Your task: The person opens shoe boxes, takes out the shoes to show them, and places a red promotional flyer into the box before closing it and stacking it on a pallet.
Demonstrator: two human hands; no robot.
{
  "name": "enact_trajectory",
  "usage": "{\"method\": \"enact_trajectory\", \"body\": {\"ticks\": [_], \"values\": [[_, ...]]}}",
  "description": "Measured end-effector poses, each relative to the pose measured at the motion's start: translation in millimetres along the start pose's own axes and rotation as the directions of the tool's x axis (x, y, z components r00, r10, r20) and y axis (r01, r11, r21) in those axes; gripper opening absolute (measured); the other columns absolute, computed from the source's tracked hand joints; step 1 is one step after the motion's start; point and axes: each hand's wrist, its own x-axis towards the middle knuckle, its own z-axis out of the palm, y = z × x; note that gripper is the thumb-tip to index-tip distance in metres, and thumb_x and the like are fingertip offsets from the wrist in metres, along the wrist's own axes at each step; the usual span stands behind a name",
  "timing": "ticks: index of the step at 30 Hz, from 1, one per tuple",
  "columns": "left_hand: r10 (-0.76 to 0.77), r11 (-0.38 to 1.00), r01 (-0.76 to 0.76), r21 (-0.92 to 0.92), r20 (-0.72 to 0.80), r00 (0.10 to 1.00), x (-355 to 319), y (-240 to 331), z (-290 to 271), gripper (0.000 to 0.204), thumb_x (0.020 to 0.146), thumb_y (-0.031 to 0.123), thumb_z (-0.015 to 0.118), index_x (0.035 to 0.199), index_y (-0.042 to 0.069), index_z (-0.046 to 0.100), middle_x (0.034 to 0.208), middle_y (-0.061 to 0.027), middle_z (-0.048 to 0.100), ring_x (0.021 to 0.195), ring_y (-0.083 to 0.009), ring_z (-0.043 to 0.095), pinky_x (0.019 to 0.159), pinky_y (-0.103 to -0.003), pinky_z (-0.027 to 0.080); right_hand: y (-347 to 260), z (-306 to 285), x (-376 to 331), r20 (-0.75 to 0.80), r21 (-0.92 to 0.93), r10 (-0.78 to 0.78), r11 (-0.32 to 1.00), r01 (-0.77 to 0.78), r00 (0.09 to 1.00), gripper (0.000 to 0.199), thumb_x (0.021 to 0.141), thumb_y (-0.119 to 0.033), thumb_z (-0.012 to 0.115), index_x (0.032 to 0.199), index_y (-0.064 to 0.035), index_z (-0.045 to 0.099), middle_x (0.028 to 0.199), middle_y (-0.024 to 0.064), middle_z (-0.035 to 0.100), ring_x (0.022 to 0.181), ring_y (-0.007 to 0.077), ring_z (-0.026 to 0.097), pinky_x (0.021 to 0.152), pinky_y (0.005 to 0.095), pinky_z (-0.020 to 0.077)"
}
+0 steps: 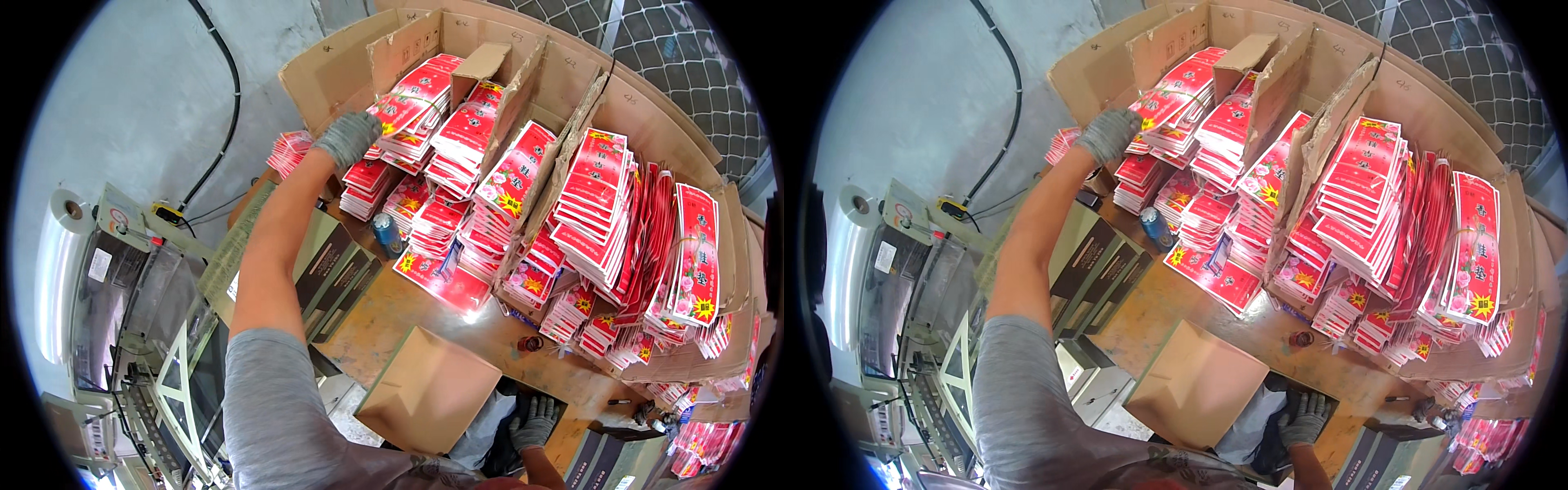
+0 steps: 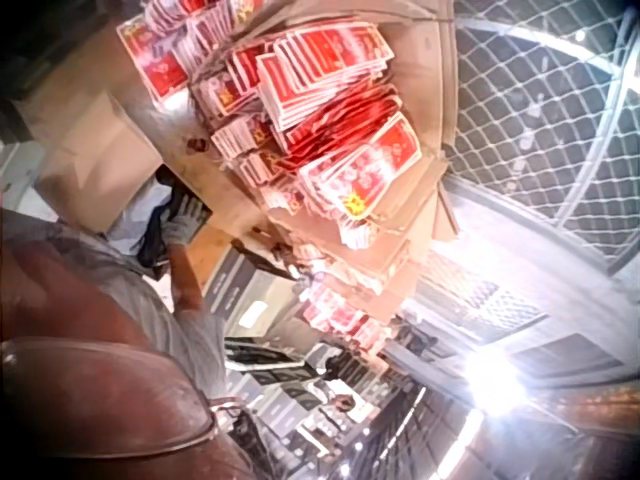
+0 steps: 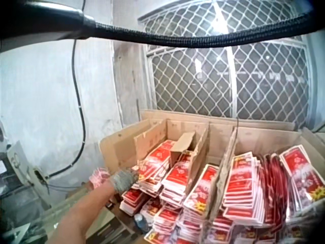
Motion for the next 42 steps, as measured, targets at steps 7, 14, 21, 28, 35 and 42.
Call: {"method": "enact_trajectory", "body": {"ticks": [7,14,21,28,35,42], "values": [[0.124,0.987,-0.119,0.104,-0.042,0.991,-21.1,-10.5,18.5,0.026,0.097,0.018,0.052,0.116,0.004,0.063,0.135,-0.0194,0.060,0.123,-0.0354,0.059,0.096,-0.046,0.052,-114.4,-131.3,71.8,-0.521,0.213,-0.389,0.803,0.557,0.760,0.054,0.073,-0.012,0.066,0.125,0.0031,0.058,0.131,0.0242,0.057,0.114,0.0433,0.057,0.096,0.0526,0.0466],[-0.107,0.975,0.102,0.198,0.016,0.994,-7.0,10.4,26.2,0.059,0.095,0.007,0.051,0.153,0.004,0.035,0.159,-0.0189,0.038,0.139,-0.0344,0.049,0.106,-0.047,0.049,-324.7,-295.0,332.5,-0.454,-0.232,-0.784,0.562,0.794,0.422,0.057,0.082,-0.013,0.064,0.136,0.0017,0.055,0.154,0.0192,0.041,0.141,0.0355,0.041,0.113,0.0448,0.0405],[-0.078,0.974,0.075,0.213,0.006,0.997,-27.4,18.2,3.4,0.046,0.099,0.013,0.047,0.142,-0.005,0.048,0.149,-0.0315,0.046,0.129,-0.0369,0.058,0.100,-0.047,0.053,-442.7,-388.2,440.2,0.037,-0.592,-0.568,0.650,0.476,0.822,0.044,0.088,-0.028,0.066,0.129,-0.0120,0.069,0.136,0.0060,0.065,0.130,0.0280,0.056,0.111,0.0437,0.0406],[-0.318,0.948,0.318,-0.002,0.019,0.948,-87.5,97.3,-112.4,0.038,0.093,0.014,0.055,0.128,0.000,0.059,0.126,-0.0218,0.066,0.106,-0.0317,0.071,0.083,-0.045,0.059,-355.4,-328.4,515.0,-0.582,0.259,-0.558,0.562,0.786,0.591,0.052,0.096,-0.041,0.057,0.138,-0.0091,0.061,0.129,0.0185,0.066,0.121,0.0348,0.060,0.104,0.0465,0.0481],[0.088,0.995,-0.094,-0.017,-0.236,0.968,-243.2,228.1,-85.1,0.061,0.088,0.015,0.059,0.147,0.005,0.047,0.147,-0.0150,0.055,0.125,-0.0311,0.062,0.080,-0.038,0.060,-278.3,-325.1,281.9,-0.019,1.000,-0.454,-0.024,0.009,0.891,0.040,0.095,-0.028,0.067,0.129,-0.0062,0.064,0.110,0.0081,0.072,0.096,0.0190,0.068,0.081,0.0344,0.0565],[-0.121,0.481,0.067,-0.874,0.009,0.993,-439.1,442.4,-31.1,0.017,0.085,0.021,0.079,0.097,0.011,0.073,0.080,-0.0096,0.070,0.065,-0.0251,0.068,0.058,-0.036,0.052,-72.9,-204.8,57.7,0.035,0.971,0.040,0.237,-0.043,0.999,0.041,0.087,-0.015,0.080,0.123,-0.0012,0.067,0.107,0.0069,0.074,0.094,0.0124,0.068,0.087,0.0310,0.0552]]}}
